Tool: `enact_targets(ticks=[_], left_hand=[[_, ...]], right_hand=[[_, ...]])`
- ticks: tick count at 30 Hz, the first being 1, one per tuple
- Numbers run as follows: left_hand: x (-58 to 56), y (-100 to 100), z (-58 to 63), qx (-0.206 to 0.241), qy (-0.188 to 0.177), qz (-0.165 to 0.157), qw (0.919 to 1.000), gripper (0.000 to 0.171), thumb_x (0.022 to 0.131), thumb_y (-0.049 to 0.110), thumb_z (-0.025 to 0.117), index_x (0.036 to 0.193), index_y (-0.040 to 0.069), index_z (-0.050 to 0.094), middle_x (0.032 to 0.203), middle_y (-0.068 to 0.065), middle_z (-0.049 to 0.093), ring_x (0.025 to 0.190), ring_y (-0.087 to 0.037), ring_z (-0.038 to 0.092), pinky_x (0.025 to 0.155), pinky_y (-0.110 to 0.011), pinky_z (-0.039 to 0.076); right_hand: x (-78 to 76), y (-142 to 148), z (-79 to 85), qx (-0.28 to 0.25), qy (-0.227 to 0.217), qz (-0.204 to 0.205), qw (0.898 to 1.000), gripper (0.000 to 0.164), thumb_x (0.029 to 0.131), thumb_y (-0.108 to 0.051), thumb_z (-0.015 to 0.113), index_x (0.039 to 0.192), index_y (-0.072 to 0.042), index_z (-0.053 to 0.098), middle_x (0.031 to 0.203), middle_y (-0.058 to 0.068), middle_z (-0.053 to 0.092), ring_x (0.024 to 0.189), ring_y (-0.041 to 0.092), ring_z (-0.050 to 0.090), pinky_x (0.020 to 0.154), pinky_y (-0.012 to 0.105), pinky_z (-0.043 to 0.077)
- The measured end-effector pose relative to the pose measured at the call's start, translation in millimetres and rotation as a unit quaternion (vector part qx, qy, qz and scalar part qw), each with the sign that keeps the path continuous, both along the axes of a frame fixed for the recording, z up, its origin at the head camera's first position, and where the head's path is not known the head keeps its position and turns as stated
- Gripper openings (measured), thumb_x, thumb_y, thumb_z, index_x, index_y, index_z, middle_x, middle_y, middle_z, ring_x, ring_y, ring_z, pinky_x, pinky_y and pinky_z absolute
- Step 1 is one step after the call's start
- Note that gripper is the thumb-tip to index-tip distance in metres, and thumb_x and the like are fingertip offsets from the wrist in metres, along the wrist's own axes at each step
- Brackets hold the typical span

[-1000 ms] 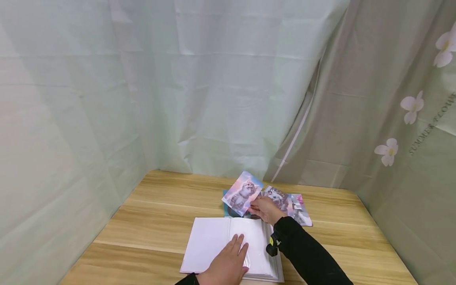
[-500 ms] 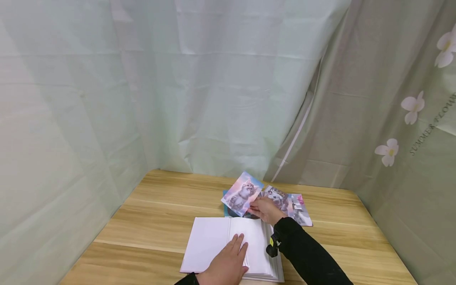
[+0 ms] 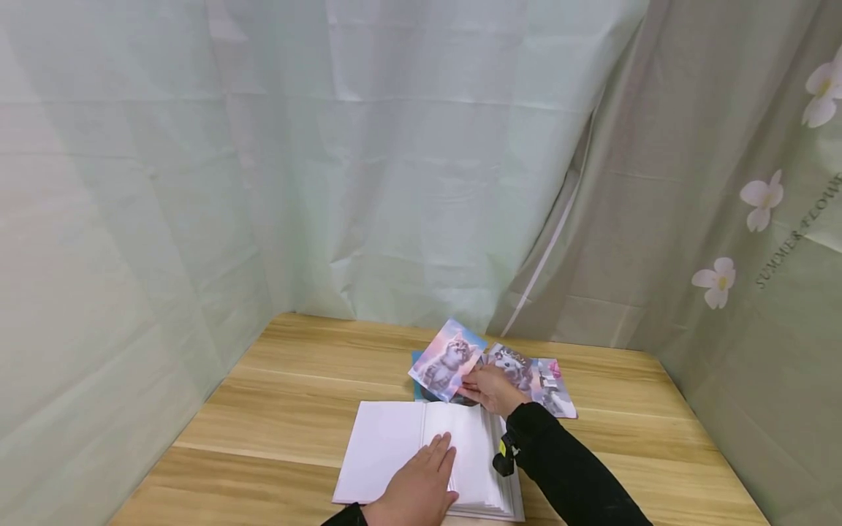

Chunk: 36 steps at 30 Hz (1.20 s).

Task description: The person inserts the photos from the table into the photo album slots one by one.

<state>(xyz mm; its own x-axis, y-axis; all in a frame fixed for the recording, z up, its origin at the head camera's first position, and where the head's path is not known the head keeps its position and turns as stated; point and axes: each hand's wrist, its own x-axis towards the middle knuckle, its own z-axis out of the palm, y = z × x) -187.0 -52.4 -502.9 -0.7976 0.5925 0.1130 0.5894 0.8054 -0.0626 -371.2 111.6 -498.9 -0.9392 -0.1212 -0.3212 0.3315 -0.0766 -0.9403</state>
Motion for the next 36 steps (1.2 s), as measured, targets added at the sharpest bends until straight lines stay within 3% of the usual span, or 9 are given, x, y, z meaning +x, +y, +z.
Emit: enact_targets(ticks=[8,14,20,28,36], left_hand=[[0.7,-1.0,0.3,0.002,-0.001,0.003,1.0,0.065,0.098,0.045,0.058,0.142,-0.002,0.051,0.152,-0.018,0.044,0.142,-0.023,0.041,0.11,-0.03,0.04],[1.6,-1.3,0.2,0.01,0.015,-0.001,0.9998,0.065,0.097,0.043,0.061,0.139,-0.005,0.053,0.149,-0.02,0.047,0.139,-0.026,0.044,0.11,-0.031,0.04],[1.6,-1.2,-0.8,0.009,0.005,0.003,0.9999,0.065,0.097,0.043,0.06,0.14,-0.006,0.052,0.15,-0.021,0.045,0.14,-0.025,0.043,0.111,-0.031,0.039],[1.4,-0.1,-2.1,-0.004,0.019,-0.002,0.9998,0.064,0.098,0.045,0.058,0.14,-0.004,0.053,0.151,-0.019,0.045,0.141,-0.025,0.042,0.111,-0.03,0.038],[1.9,-0.3,-2.3,-0.016,0.027,-0.002,0.9995,0.064,0.099,0.046,0.057,0.14,-0.003,0.054,0.15,-0.019,0.046,0.141,-0.025,0.043,0.111,-0.03,0.039]], right_hand=[[3.7,2.8,1.3,0.022,0.021,0.014,0.999,0.016,0.093,0.01,0.058,0.084,0.001,0.049,0.083,0.013,0.057,0.072,0.02,0.064,0.08,0.035,0.06],[4.2,8.6,0.8,0.038,0.026,0.037,0.998,0.009,0.094,0.01,0.058,0.091,0.005,0.051,0.087,0.014,0.057,0.074,0.02,0.063,0.083,0.038,0.059],[4.8,14.0,-0.5,0.041,0.032,0.056,0.997,0.007,0.094,0.009,0.058,0.098,0.009,0.053,0.086,0.013,0.057,0.075,0.021,0.063,0.08,0.035,0.059],[7.0,29.5,0.7,0.07,0.047,0.078,0.993,0.008,0.094,0.008,0.059,0.098,0.009,0.052,0.086,0.015,0.056,0.075,0.021,0.06,0.075,0.033,0.059],[8.2,44.8,6.5,0.109,0.049,0.088,0.989,0.008,0.096,0.006,0.059,0.092,0.005,0.052,0.089,0.016,0.057,0.079,0.024,0.062,0.082,0.04,0.059]])
